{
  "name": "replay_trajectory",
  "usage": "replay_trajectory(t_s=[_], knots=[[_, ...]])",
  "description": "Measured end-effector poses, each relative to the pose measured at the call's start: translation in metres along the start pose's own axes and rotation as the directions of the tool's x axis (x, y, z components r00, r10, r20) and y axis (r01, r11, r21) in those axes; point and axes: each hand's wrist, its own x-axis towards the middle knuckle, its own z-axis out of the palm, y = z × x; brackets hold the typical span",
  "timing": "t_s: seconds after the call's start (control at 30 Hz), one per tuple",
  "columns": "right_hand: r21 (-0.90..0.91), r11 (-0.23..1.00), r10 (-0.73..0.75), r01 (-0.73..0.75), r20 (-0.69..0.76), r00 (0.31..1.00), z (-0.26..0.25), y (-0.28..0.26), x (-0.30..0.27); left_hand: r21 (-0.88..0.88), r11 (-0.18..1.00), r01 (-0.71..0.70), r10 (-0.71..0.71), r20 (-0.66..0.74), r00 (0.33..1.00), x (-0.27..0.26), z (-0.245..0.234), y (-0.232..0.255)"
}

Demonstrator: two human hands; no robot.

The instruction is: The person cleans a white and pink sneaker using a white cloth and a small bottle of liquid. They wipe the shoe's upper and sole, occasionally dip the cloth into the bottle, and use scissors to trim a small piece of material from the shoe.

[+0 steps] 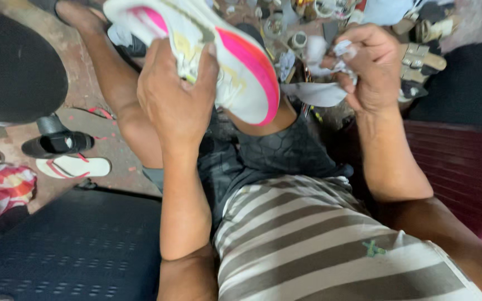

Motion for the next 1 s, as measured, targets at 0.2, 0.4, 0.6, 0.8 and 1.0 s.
replay_trajectory(t_s=[0.2, 0.4, 0.6, 0.8, 1.0], knots=[[0.308, 0.951, -0.106, -0.013, 0.367, 0.924, 0.026, 0.033, -0.011, 0.072, 0.997, -0.037, 0.031, 0.072, 0.997, 0.004, 0.012, 0.011], [0.156, 0.981, 0.031, -0.115, 0.457, 0.889, 0.048, 0.052, -0.024, -0.014, 0.997, -0.079, 0.075, -0.184, 0.98, -0.005, 0.048, 0.008], [-0.005, 0.998, 0.054, -0.059, 0.501, 0.864, 0.045, 0.056, -0.028, -0.295, 0.915, 0.276, -0.284, 0.016, 0.959, -0.036, 0.06, 0.015], [0.015, 0.997, 0.049, -0.069, 0.562, 0.826, 0.046, 0.059, -0.025, 0.011, 0.963, 0.271, -0.271, 0.039, 0.962, -0.038, 0.057, 0.018], [0.07, 0.993, 0.043, -0.096, 0.544, 0.838, 0.049, 0.061, -0.027, 0.059, 0.945, 0.322, -0.325, 0.067, 0.943, -0.035, 0.053, 0.014]])
